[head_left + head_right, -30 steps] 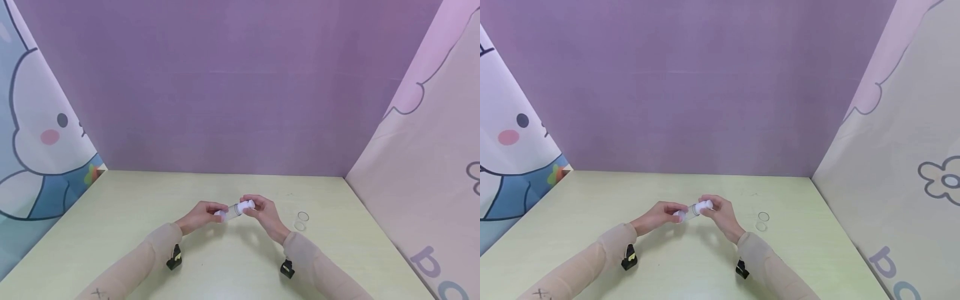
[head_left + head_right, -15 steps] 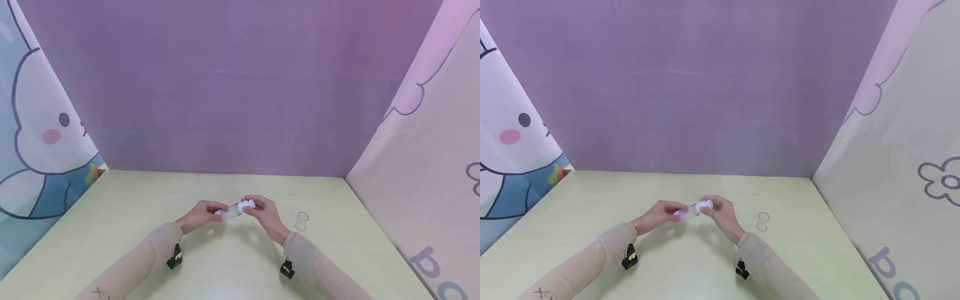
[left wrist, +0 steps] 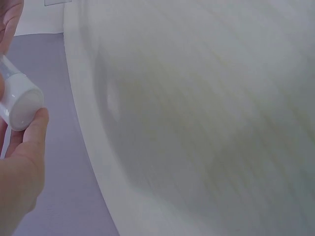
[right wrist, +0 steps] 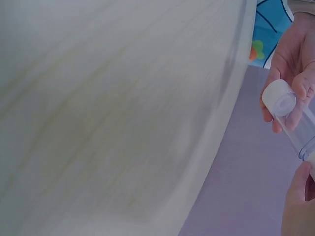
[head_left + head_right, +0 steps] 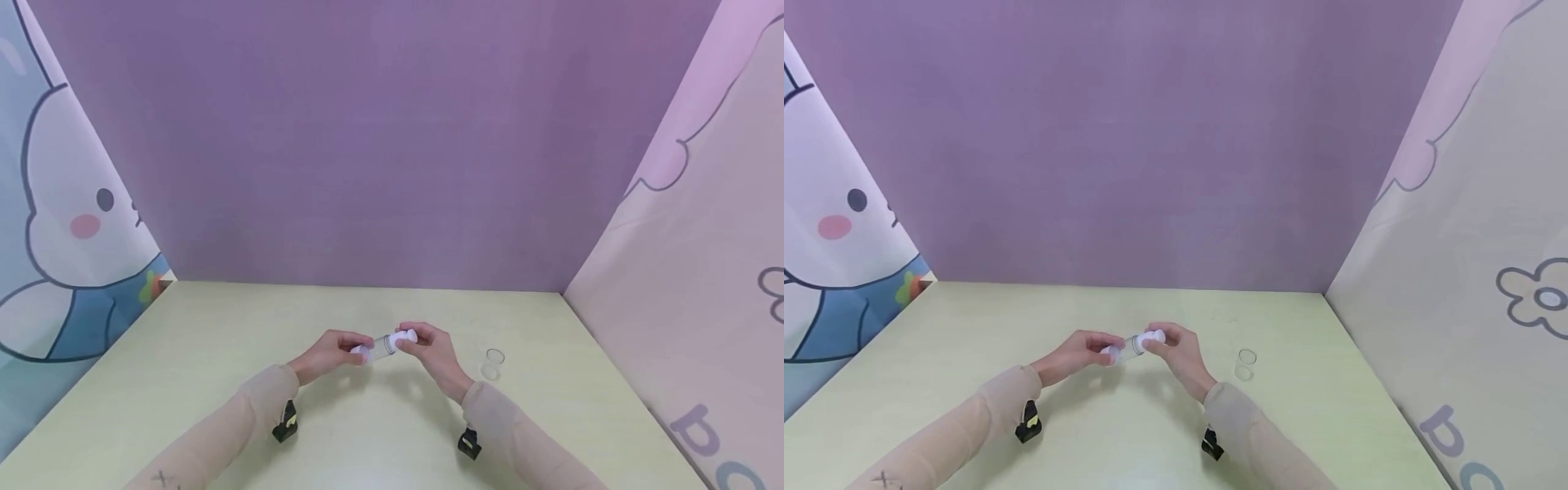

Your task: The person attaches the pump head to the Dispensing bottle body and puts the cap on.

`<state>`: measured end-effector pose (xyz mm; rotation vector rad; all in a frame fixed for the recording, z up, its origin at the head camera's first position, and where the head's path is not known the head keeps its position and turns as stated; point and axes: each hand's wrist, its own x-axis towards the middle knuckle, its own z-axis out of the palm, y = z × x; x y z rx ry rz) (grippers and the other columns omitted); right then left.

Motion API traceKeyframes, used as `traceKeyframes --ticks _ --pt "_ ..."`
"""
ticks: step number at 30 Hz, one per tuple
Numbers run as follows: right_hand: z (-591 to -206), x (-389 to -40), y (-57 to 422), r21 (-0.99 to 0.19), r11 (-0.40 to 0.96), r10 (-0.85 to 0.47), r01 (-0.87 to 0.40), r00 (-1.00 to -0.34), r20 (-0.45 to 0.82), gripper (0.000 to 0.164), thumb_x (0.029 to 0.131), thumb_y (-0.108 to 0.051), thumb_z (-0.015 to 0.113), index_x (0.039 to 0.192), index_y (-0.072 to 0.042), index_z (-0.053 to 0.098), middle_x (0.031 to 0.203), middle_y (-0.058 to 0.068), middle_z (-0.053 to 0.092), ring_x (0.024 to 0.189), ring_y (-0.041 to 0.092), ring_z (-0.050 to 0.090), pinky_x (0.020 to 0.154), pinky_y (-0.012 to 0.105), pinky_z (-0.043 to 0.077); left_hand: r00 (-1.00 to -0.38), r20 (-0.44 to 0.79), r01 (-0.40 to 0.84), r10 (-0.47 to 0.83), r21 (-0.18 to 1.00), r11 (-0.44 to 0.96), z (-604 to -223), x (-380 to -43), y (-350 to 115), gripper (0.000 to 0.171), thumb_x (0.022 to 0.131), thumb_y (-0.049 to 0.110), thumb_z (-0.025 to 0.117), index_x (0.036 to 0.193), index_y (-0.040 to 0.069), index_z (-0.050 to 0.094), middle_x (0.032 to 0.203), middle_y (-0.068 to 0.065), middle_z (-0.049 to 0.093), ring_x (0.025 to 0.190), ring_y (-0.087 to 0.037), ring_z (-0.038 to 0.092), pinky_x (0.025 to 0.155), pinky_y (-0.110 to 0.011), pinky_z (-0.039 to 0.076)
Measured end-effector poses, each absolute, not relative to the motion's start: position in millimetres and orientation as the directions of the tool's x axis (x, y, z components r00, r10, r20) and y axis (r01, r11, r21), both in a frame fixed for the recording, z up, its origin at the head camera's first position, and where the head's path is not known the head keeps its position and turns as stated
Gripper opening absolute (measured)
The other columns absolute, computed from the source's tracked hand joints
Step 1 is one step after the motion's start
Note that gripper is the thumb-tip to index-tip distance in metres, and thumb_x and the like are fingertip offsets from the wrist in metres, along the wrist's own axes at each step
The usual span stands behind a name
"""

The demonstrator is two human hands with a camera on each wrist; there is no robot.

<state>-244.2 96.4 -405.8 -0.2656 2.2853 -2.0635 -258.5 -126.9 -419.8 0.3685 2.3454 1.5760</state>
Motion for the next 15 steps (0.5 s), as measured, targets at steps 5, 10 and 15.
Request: traceKeyframes --ticks 5,10,15 --pt "-406.2 -243.8 96.0 -0.991 0.095 -0.148 -0.093 -0.986 0.078 0.034 0.079 -0.013 0.07 0.11 -0.003 0.063 0.106 0.008 0.065 0.087 0.008 0.058 0.081 0.025 0.05 -0.924 -0.088 0.063 0.371 0.925 0.375 -419.5 -259.0 -126.0 0.034 0.081 0.018 0.067 0.115 0.016 0.063 0.123 -0.008 0.057 0.108 -0.021 0.054 0.091 -0.039 0.045" --pt "-405.6 -243.9 97.0 -0.991 0.097 -0.135 -0.091 -0.988 0.078 0.034 0.08 -0.012 0.068 0.112 -0.002 0.062 0.106 0.008 0.065 0.087 0.008 0.057 0.081 0.025 0.05 -0.921 -0.083 0.069 0.38 0.927 0.37 -421.1 -262.0 -124.5 0.034 0.081 0.016 0.067 0.115 0.015 0.063 0.124 -0.008 0.057 0.109 -0.022 0.054 0.091 -0.039 0.045" --pt "-405.5 -244.2 100.2 -0.99 0.113 -0.145 -0.086 -0.987 0.07 0.034 0.078 -0.012 0.07 0.11 -0.003 0.063 0.105 0.008 0.065 0.087 0.009 0.058 0.08 0.025 0.05 -0.917 -0.088 0.069 0.39 0.926 0.371 -422.6 -263.1 -123.0 0.035 0.081 0.017 0.067 0.116 0.014 0.062 0.124 -0.008 0.057 0.11 -0.022 0.053 0.093 -0.04 0.044"
